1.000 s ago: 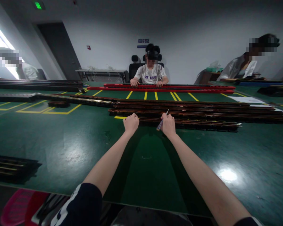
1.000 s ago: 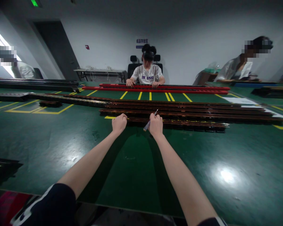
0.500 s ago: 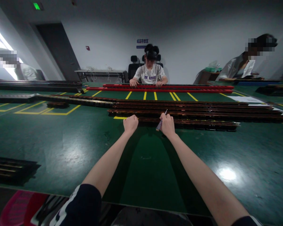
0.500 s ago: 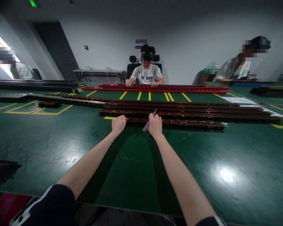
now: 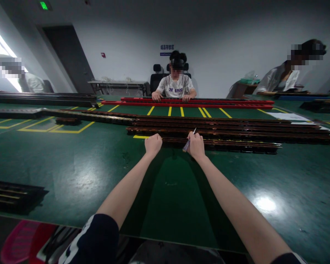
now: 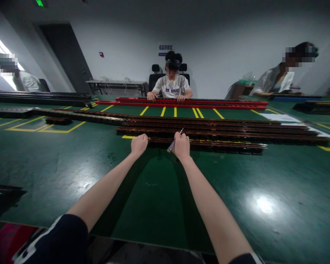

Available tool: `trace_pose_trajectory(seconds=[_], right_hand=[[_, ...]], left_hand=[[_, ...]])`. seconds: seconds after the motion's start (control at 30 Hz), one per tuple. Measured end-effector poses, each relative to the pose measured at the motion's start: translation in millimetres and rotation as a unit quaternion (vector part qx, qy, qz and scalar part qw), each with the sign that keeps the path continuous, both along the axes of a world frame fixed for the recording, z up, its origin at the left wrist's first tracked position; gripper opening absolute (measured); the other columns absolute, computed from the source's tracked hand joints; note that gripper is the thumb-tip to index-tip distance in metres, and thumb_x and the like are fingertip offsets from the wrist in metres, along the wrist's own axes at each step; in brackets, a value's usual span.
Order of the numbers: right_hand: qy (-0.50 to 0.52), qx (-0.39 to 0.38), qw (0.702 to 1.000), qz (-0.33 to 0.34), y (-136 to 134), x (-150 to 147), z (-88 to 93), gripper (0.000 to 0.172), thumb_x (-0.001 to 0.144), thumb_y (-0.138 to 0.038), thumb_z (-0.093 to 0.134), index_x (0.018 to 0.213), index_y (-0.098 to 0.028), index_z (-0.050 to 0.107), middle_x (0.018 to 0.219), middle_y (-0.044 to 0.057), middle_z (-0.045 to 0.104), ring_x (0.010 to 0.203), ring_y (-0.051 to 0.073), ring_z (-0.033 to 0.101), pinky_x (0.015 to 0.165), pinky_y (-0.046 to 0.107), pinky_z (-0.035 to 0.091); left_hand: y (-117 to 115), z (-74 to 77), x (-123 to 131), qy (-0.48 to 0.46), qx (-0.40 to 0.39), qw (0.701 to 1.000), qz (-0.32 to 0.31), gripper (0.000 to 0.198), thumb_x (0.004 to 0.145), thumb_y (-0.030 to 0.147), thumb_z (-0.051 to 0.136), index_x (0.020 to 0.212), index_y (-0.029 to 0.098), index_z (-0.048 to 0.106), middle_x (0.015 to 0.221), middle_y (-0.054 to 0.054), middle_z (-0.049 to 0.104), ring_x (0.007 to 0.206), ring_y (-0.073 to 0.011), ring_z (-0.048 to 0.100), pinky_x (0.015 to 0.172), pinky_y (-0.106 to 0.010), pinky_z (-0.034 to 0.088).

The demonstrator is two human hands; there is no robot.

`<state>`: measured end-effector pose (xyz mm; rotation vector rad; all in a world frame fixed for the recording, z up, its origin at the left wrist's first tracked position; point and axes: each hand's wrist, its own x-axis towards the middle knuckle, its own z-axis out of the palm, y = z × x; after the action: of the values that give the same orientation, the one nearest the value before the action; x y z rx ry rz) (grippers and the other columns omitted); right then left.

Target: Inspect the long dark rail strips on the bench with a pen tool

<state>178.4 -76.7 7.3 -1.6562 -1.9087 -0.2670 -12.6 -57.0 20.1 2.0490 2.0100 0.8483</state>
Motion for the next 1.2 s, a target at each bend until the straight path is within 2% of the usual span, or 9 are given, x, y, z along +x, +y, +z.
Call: trace_pose_trajectory(seconds=[0.33,0.53,0.97,1.2], right_hand=[[-0.047,0.002,0.999,0.018,0.8,0.9,-0.2,0.021,0.068,-0.02,0.054,0.089,-0.016,0.054,0.083,0.014,0.062,0.085,0.028,0.049,0.077,0.038,0.035],[-0.048,0.01,0.999,0.017,1.3,0.6,-1.0,0.021,0.068,-0.024,0.054,0.088,-0.018,0.052,0.081,0.012,0.062,0.085,0.027,0.048,0.076,0.036,0.034],[-0.047,-0.003,0.999,0.021,0.2,2.6,1.0,0.022,0.067,-0.022,0.053,0.089,-0.017,0.055,0.081,0.012,0.06,0.084,0.026,0.048,0.077,0.036,0.032],[0.032,-0.018,0.999,0.026,3.3,7.1,3.3,0.014,0.073,-0.019,0.048,0.086,-0.019,0.055,0.086,0.011,0.063,0.088,0.026,0.052,0.082,0.037,0.032]], left_hand=[[0.0,-0.4,-0.3,-0.008,0.004,1.0,-0.01,0.039,0.092,0.021,0.028,0.078,0.018,0.063,0.083,-0.007,0.071,0.075,-0.0182,0.065,0.078,-0.031,0.046],[1.2,-1.9,-0.6,-0.01,0.013,1.0,-0.01,0.038,0.091,0.02,0.029,0.077,0.017,0.063,0.085,-0.008,0.071,0.078,-0.0195,0.065,0.077,-0.031,0.046],[3.1,-3.7,-3.6,-0.029,0.01,0.999,-0.009,0.045,0.091,0.022,0.024,0.074,0.019,0.065,0.082,-0.007,0.071,0.077,-0.0193,0.065,0.077,-0.032,0.047],[0.8,-1.7,-2.0,-0.032,-0.003,0.999,0.001,0.044,0.092,0.028,0.027,0.07,0.02,0.064,0.08,-0.007,0.071,0.076,-0.0205,0.065,0.078,-0.033,0.046]])
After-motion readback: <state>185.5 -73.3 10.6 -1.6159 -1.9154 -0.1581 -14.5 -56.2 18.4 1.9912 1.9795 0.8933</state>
